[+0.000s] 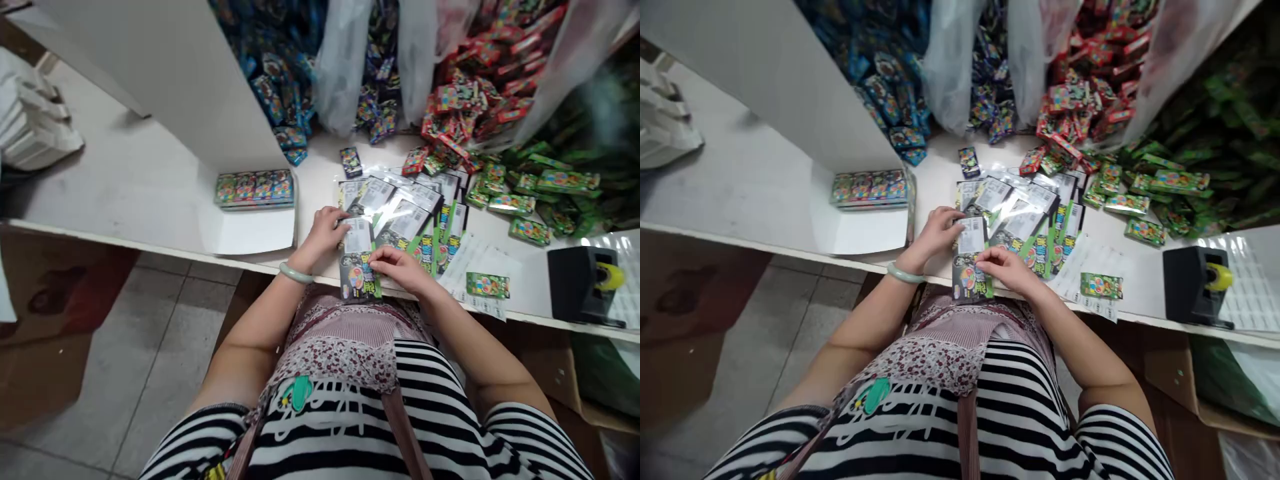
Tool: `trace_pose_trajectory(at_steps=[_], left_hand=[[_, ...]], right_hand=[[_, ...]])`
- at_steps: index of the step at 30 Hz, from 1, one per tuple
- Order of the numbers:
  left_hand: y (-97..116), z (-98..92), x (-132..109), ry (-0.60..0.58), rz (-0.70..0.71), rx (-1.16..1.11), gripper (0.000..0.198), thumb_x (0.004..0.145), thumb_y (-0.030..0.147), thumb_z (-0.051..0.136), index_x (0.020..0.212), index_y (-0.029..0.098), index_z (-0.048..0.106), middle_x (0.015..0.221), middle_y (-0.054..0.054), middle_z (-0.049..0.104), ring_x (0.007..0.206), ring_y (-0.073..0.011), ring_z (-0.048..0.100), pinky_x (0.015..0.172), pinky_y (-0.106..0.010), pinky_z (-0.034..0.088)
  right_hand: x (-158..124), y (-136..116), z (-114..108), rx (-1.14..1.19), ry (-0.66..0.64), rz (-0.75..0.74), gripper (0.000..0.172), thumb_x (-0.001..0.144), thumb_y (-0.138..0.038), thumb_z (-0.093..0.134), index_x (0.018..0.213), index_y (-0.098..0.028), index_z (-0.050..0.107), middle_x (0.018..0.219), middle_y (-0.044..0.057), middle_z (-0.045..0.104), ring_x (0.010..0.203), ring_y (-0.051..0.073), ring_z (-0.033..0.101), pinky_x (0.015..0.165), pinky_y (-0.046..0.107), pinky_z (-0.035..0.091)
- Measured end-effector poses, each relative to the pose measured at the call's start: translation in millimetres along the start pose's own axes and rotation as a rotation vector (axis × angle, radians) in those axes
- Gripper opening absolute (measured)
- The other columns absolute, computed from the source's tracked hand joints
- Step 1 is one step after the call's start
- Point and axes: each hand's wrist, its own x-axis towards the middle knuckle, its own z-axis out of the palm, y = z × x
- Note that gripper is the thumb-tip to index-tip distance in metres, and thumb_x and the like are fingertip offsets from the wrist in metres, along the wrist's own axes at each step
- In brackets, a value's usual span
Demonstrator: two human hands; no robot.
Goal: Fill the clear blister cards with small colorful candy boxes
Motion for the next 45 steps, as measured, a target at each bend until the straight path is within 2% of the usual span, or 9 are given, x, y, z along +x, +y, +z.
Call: trace_pose_trajectory(at_steps=[5, 8, 10, 13, 16, 27, 35, 41, 45], left_hand=[[6, -4.5, -13, -0.117, 0.013, -0.450, 0.010, 0.083, 0.020, 0.065, 0.092, 0.017, 0.065, 0.095, -0.005, 0.068, 0.091, -0.0179, 0.063, 0.087, -0.036, 0.053], [13, -9.1, -28, -0.092, 0.023, -0.718, 0.027, 0.081, 0.024, 0.070, 0.107, 0.018, 0.062, 0.102, -0.006, 0.068, 0.093, -0.0158, 0.064, 0.082, -0.031, 0.054], [21, -14.7, -37, -0.051, 0.005, -0.793, 0.033, 0.081, 0.027, 0.073, 0.110, 0.018, 0.062, 0.103, -0.006, 0.068, 0.092, -0.0153, 0.065, 0.080, -0.030, 0.055], [36, -26.6, -49, -0.077, 0.013, -0.817, 0.026, 0.082, 0.032, 0.075, 0.102, 0.018, 0.065, 0.099, -0.005, 0.068, 0.088, -0.0140, 0.065, 0.078, -0.028, 0.055], [49, -36.7, -60, -0.114, 0.052, -0.858, 0.024, 0.082, 0.033, 0.076, 0.097, 0.018, 0.066, 0.096, -0.003, 0.069, 0.087, -0.0126, 0.064, 0.079, -0.027, 0.054], [64, -41.8, -75, -0.003, 0.152, -0.743, 0.012, 0.092, 0.029, 0.063, 0.094, 0.018, 0.065, 0.090, -0.003, 0.068, 0.084, -0.0130, 0.063, 0.078, -0.029, 0.052], [64, -42.6, -74, 0.033, 0.113, -0.709, 0.020, 0.095, 0.038, 0.059, 0.091, 0.019, 0.062, 0.086, -0.002, 0.065, 0.080, -0.0132, 0.059, 0.075, -0.030, 0.050], [63, -31.0, -73, 0.142, 0.082, -0.670, 0.025, 0.084, 0.038, 0.076, 0.090, 0.021, 0.059, 0.089, -0.001, 0.066, 0.083, -0.0142, 0.060, 0.078, -0.031, 0.051], [65, -27.0, -73, 0.193, 0.069, -0.637, 0.021, 0.085, 0.032, 0.076, 0.089, 0.022, 0.057, 0.089, 0.000, 0.065, 0.085, -0.0146, 0.061, 0.081, -0.033, 0.051]], right_hand=[[-6, 1, 6, -0.096, -0.048, 0.042, 0.029, 0.073, -0.047, 0.078, 0.081, -0.021, 0.067, 0.080, 0.000, 0.067, 0.075, 0.015, 0.059, 0.077, 0.033, 0.049], [-16, -23, -1, -0.182, 0.028, -0.091, 0.024, 0.078, -0.045, 0.076, 0.083, -0.022, 0.069, 0.083, 0.001, 0.068, 0.077, 0.015, 0.061, 0.077, 0.033, 0.051], [-17, -44, -5, -0.218, 0.111, -0.200, 0.024, 0.079, -0.045, 0.077, 0.084, -0.023, 0.069, 0.083, 0.001, 0.068, 0.076, 0.015, 0.061, 0.074, 0.032, 0.051], [-12, -70, -6, -0.246, 0.195, -0.312, 0.027, 0.076, -0.046, 0.080, 0.083, -0.023, 0.068, 0.080, 0.001, 0.067, 0.073, 0.015, 0.060, 0.069, 0.031, 0.051], [-5, -85, -2, -0.278, 0.177, -0.339, 0.027, 0.077, -0.047, 0.079, 0.082, -0.023, 0.067, 0.078, 0.001, 0.065, 0.071, 0.015, 0.060, 0.068, 0.032, 0.051], [21, -110, 18, -0.617, -0.136, -0.230, 0.031, 0.079, -0.049, 0.073, 0.079, -0.018, 0.067, 0.075, 0.002, 0.064, 0.071, 0.015, 0.053, 0.069, 0.033, 0.044], [32, -110, 19, -0.583, -0.175, -0.185, 0.030, 0.078, -0.049, 0.078, 0.077, -0.021, 0.068, 0.068, 0.000, 0.061, 0.062, 0.013, 0.048, 0.057, 0.030, 0.039], [34, -105, 22, -0.657, -0.103, -0.220, 0.021, 0.081, -0.039, 0.077, 0.078, -0.020, 0.068, 0.067, -0.001, 0.060, 0.062, 0.012, 0.048, 0.059, 0.030, 0.037], [32, -103, 25, -0.686, -0.060, -0.232, 0.015, 0.084, -0.033, 0.073, 0.079, -0.019, 0.068, 0.070, 0.000, 0.062, 0.065, 0.013, 0.050, 0.062, 0.031, 0.038]])
